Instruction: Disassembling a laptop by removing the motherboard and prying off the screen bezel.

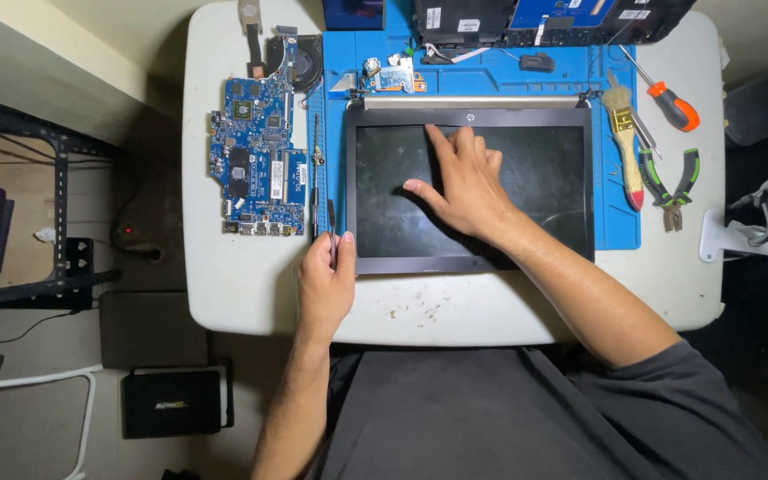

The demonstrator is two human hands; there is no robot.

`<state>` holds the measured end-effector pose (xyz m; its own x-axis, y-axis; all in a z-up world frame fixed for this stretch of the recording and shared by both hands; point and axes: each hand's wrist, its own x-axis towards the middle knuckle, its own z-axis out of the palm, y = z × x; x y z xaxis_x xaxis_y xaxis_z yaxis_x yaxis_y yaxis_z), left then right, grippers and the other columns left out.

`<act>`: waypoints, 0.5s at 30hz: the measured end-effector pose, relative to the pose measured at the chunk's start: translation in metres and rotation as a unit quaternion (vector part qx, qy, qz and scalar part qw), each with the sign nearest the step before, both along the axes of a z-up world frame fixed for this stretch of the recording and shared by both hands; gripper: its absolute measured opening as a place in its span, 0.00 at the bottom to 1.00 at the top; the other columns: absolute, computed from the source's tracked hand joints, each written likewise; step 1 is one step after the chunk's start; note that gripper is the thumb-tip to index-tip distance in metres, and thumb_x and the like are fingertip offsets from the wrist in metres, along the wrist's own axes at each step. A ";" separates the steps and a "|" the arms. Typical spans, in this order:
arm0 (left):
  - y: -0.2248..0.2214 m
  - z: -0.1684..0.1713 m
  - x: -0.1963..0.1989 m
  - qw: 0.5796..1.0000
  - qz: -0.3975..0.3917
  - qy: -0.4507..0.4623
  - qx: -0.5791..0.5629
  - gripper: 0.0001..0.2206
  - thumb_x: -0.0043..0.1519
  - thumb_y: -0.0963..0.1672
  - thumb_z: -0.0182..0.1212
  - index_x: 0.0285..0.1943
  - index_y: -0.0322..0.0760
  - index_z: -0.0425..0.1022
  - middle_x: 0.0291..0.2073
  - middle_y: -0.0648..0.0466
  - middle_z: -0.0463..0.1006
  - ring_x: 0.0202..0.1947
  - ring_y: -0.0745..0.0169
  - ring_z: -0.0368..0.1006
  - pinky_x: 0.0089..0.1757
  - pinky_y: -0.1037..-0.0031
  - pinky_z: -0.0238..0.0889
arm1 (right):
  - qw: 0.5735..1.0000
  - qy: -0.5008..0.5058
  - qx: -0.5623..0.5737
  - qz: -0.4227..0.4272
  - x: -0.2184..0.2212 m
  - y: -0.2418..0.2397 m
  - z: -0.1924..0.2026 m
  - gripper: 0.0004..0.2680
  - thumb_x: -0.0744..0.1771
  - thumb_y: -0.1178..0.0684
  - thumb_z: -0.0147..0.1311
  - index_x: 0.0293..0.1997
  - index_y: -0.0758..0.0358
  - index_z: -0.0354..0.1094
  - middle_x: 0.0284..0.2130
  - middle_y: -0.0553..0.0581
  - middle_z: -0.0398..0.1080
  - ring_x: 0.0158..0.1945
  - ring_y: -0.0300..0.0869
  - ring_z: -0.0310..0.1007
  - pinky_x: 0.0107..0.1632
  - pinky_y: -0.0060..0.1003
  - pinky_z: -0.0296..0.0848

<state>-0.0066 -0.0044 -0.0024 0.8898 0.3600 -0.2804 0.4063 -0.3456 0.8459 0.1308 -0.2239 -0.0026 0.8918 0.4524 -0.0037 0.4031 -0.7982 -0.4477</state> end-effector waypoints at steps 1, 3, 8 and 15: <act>0.000 0.001 -0.001 1.000 -0.002 0.000 -0.001 0.17 0.69 0.48 0.55 0.26 0.40 0.71 0.14 0.50 0.77 0.22 0.57 0.73 0.32 0.66 0.69 | 1.000 0.000 -0.001 -0.002 -0.001 -0.005 -0.001 0.32 0.69 0.28 0.49 0.73 0.68 0.54 0.44 0.59 0.54 0.45 0.54 0.57 0.50 0.50 0.52; -0.001 0.002 -0.001 1.000 0.004 0.004 -0.007 0.17 0.69 0.48 0.55 0.26 0.40 0.71 0.14 0.49 0.77 0.22 0.59 0.73 0.32 0.66 0.69 | 1.000 -0.013 -0.022 -0.009 -0.001 -0.018 -0.002 0.33 0.69 0.27 0.48 0.74 0.67 0.54 0.44 0.57 0.53 0.45 0.52 0.56 0.50 0.48 0.51; -0.001 -0.007 -0.002 1.000 0.008 0.013 -0.007 0.17 0.69 0.48 0.55 0.26 0.39 0.71 0.14 0.49 0.77 0.23 0.56 0.74 0.33 0.65 0.69 | 0.999 -0.017 -0.035 -0.027 -0.003 -0.033 0.000 0.33 0.68 0.26 0.48 0.75 0.64 0.55 0.42 0.55 0.51 0.43 0.51 0.54 0.49 0.47 0.49; -0.002 -0.011 -0.004 0.999 0.016 0.032 0.007 0.17 0.69 0.49 0.55 0.27 0.39 0.70 0.15 0.49 0.77 0.24 0.53 0.76 0.35 0.63 0.69 | 0.998 -0.027 -0.008 -0.050 -0.002 -0.046 -0.010 0.34 0.65 0.26 0.56 0.73 0.62 0.59 0.42 0.54 0.50 0.44 0.50 0.54 0.48 0.45 0.50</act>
<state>-0.0110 -0.0067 -0.0130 0.8584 0.3924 -0.3304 0.4700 -0.3433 0.8132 0.1286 -0.2700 -0.0122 0.9319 0.3605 0.0393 0.3435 -0.8427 -0.4145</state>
